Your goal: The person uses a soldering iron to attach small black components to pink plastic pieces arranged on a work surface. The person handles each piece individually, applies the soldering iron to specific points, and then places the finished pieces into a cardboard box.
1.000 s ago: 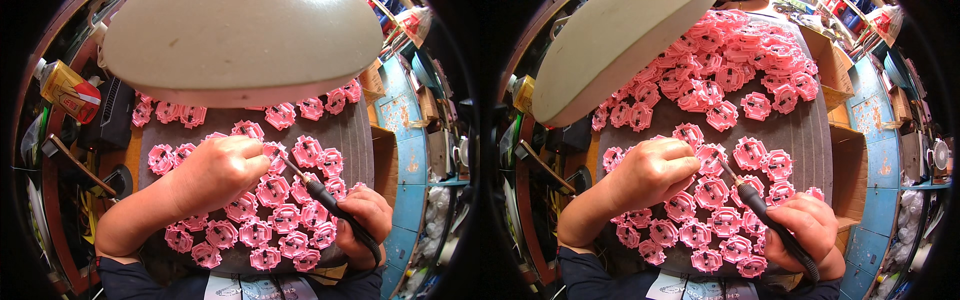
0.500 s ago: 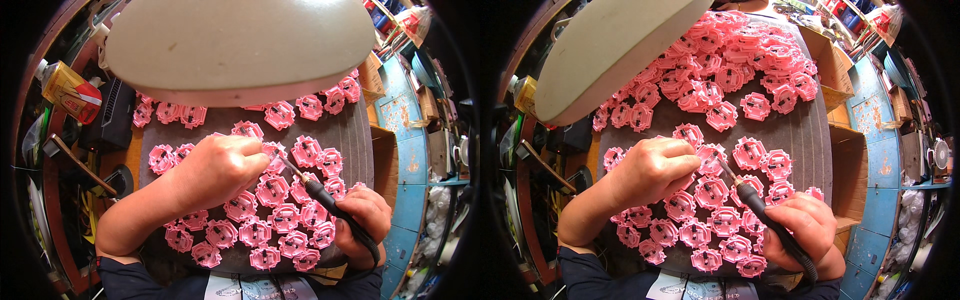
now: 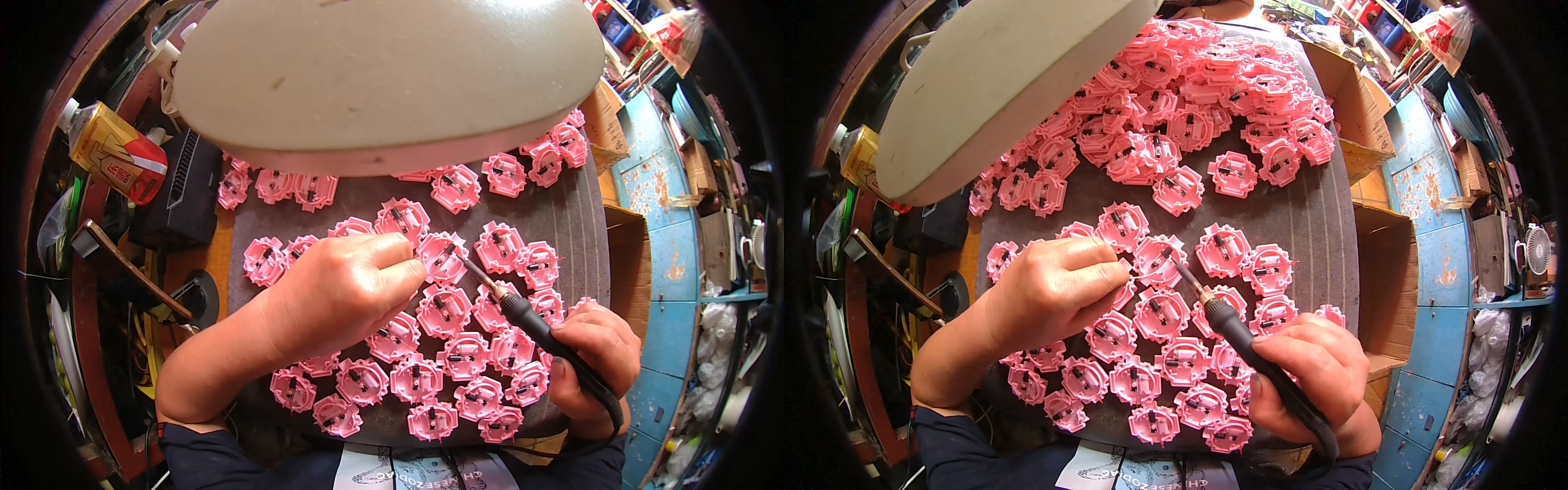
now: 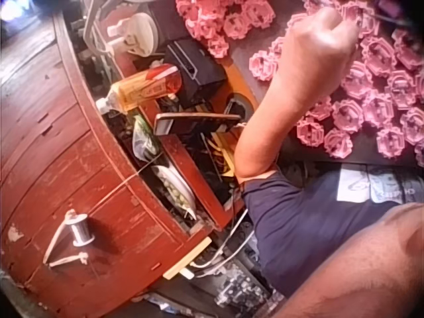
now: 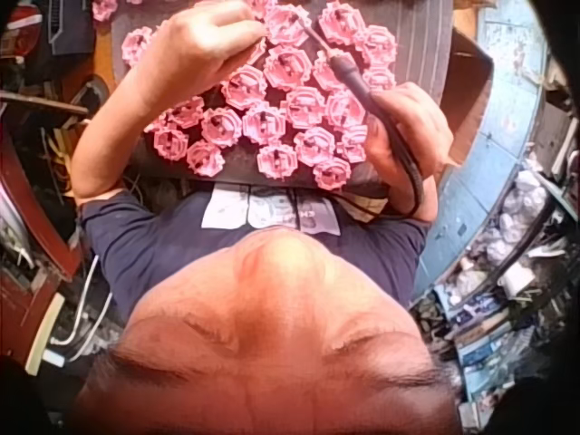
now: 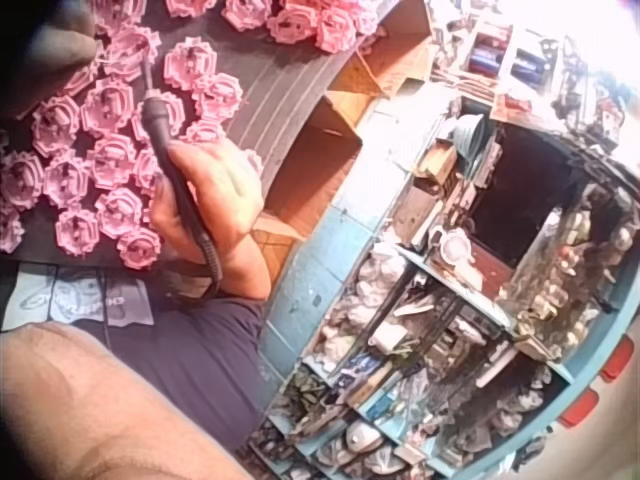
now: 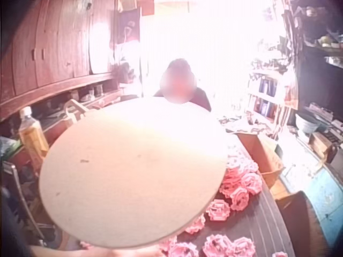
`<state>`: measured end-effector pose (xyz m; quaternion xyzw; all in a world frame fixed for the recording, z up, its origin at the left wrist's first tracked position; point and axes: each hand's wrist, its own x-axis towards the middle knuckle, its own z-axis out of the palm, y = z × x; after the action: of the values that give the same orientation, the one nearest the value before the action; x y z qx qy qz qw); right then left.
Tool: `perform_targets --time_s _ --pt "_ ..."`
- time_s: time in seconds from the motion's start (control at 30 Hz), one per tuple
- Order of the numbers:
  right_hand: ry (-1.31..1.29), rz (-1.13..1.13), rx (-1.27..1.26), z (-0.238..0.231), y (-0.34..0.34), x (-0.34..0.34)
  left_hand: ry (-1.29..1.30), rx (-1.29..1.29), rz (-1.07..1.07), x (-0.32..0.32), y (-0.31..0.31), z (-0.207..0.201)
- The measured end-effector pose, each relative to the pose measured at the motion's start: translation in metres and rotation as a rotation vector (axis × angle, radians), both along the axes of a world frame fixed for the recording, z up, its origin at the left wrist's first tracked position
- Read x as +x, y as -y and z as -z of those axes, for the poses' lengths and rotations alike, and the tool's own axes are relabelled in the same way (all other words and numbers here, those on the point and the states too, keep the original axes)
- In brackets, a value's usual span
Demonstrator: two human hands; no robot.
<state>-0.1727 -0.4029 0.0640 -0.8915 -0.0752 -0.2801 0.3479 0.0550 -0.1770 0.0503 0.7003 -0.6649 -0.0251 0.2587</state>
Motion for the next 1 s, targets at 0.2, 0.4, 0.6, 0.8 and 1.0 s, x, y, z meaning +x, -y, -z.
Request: perform_targets --time_s 0.2,0.4,0.6,0.8,1.0 --pt "0.018 -0.035 -0.005 0.0027 -0.0003 0.0000 0.036 0.028 0.014 -0.0019 -0.0028 0.0024" --pt "0.020 -0.048 -0.015 0.0022 -0.0008 0.0022 0.023 0.011 0.023 -0.0011 -0.0016 0.0038" --pt "0.008 -0.062 -0.019 0.0004 -0.0009 0.0028 0.016 0.047 0.015 -0.0012 0.0004 0.0031" --pt "-0.003 -0.062 -0.025 -0.0001 -0.0003 0.0016 -0.020 0.027 0.009 -0.0015 0.0044 0.0059" --pt "0.008 -0.065 -0.031 -0.0013 0.0004 0.0021 -0.039 -0.037 0.010 -0.0017 0.0029 0.0083"
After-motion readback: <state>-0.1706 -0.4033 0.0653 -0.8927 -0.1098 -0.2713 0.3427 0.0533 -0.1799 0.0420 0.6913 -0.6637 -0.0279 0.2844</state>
